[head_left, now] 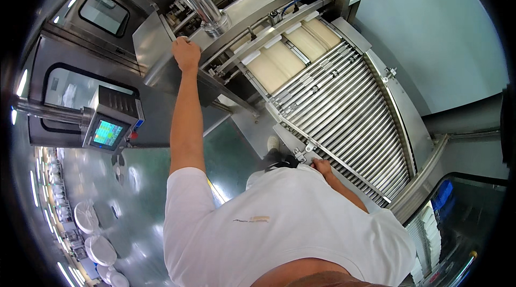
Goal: The person interacts with a packaging machine, removes a product package from the conveyor, weighs a stack of items on a digital scale, and monitors the machine's operation via touchscreens and visual checks.
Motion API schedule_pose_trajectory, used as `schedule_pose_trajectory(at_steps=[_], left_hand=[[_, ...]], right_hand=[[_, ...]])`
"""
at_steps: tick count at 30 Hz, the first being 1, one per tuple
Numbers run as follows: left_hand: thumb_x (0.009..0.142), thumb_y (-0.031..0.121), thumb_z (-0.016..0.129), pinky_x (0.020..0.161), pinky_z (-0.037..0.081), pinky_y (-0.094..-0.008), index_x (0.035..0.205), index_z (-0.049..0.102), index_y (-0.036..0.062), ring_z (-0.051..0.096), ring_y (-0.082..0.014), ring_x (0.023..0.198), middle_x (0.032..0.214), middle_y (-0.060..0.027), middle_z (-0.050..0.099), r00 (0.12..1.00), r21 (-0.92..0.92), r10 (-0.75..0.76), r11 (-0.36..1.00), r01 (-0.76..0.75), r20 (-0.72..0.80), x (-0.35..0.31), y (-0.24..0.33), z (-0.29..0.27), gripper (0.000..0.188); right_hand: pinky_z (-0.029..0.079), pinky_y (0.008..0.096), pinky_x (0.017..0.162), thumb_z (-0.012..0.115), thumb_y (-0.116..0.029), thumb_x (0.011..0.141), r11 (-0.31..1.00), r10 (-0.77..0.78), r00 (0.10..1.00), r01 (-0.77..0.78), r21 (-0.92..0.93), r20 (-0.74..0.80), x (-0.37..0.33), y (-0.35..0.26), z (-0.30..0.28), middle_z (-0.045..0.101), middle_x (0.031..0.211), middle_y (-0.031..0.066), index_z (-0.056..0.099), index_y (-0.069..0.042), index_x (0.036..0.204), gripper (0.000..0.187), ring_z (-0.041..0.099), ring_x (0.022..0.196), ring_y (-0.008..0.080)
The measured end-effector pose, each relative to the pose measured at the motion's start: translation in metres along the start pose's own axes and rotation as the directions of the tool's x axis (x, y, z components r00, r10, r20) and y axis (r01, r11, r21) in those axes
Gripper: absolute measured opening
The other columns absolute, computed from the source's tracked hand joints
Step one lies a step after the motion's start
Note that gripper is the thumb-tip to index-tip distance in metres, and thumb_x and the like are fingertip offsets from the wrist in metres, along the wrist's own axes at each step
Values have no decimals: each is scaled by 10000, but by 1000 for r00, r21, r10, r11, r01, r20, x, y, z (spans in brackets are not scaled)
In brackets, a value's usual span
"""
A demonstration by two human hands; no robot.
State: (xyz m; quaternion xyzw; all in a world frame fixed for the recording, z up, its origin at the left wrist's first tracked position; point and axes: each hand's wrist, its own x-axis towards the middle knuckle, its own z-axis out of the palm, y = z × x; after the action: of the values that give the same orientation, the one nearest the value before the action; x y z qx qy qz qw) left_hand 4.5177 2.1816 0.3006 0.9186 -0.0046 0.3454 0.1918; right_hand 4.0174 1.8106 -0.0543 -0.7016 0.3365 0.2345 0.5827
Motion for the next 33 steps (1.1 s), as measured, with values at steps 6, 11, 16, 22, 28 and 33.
schedule_pose_trajectory(at_steps=[6, 11, 16, 22, 28, 33], left_hand=[[839, 72, 576, 876, 466, -497, 1019, 594, 14, 569, -417, 998, 1073, -214, 585, 1000, 22, -28, 999, 28, 8, 1, 21, 2, 190], [840, 75, 573, 875, 456, -510, 971, 613, 2, 575, -414, 986, 1013, -205, 614, 995, 101, -47, 994, 39, 85, 0, -23, -8, 156], [868, 117, 510, 931, 436, -518, 1032, 598, -30, 563, -426, 1044, 1060, -248, 600, 996, 178, 89, 980, -86, -13, 9, 0, 54, 237], [802, 49, 576, 949, 460, -505, 1022, 539, -40, 525, -422, 1065, 1113, -243, 542, 991, -25, -129, 991, 129, -24, -10, -4, 5, 240], [808, 56, 587, 947, 461, -506, 1037, 524, -33, 513, -421, 1079, 1121, -246, 526, 988, -37, -153, 987, 153, 5, -5, 6, -9, 254], [850, 85, 593, 975, 457, -450, 1091, 544, -49, 517, -387, 1087, 1143, -239, 529, 989, 33, -142, 989, 141, 37, -5, 11, -7, 280]], right_hand=[[532, 320, 650, 624, -382, 860, 998, -28, 1000, 27, -52, -11, 9, 10, -3, 709, 672, 71, 759, -42, 711, 396, 657, 623, 170], [533, 426, 704, 483, -325, 964, 725, -466, 864, 496, -477, 191, 11, 11, -4, 726, 783, 125, 704, -84, 806, 363, 700, 727, 298], [498, 487, 549, 422, -340, 1002, 386, -712, 651, 677, -626, 265, 16, 31, -13, 650, 670, 148, 666, -122, 894, 344, 658, 614, 357], [498, 489, 550, 431, -343, 999, 518, -532, 793, 582, -627, 297, 26, 28, -24, 648, 667, 148, 662, -123, 900, 333, 657, 613, 359], [499, 490, 551, 441, -345, 996, 560, -461, 842, 521, -644, 280, 30, 25, -28, 645, 664, 149, 658, -124, 906, 322, 655, 612, 362], [499, 491, 551, 449, -348, 993, 572, -453, 850, 509, -643, 269, 31, 29, -28, 643, 661, 149, 655, -126, 912, 314, 654, 611, 364]])
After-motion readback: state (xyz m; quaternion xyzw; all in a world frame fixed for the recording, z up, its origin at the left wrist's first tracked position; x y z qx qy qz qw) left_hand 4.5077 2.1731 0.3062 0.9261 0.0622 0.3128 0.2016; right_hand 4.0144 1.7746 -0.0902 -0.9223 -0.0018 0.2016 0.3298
